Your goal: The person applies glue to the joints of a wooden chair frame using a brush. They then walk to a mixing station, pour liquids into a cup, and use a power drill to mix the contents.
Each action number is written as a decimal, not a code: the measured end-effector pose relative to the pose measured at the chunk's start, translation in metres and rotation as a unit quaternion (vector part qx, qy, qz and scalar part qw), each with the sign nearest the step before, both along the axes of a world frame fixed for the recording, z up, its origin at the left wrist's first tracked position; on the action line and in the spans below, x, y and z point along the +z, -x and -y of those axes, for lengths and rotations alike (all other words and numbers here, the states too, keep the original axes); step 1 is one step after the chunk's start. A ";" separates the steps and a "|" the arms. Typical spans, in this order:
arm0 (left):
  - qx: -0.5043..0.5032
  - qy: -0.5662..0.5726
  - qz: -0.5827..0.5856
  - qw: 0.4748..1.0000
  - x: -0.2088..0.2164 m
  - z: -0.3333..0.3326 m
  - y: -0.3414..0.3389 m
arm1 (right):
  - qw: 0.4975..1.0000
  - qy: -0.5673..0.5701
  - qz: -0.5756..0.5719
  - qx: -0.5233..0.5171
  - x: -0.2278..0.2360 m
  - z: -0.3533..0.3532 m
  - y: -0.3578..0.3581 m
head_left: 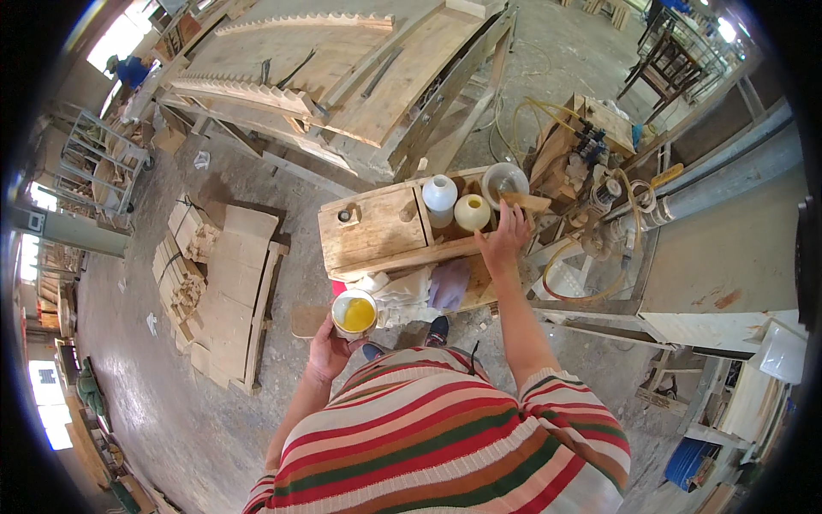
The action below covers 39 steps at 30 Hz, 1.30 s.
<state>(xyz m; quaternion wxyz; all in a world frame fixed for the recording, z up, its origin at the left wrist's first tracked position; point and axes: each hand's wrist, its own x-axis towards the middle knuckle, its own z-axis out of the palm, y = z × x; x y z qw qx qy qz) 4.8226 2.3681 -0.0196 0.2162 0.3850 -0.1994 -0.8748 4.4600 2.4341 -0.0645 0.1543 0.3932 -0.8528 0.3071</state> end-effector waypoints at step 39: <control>0.039 0.003 -0.174 0.984 0.008 0.029 -0.085 | 0.854 0.470 0.093 0.203 0.244 0.061 -0.062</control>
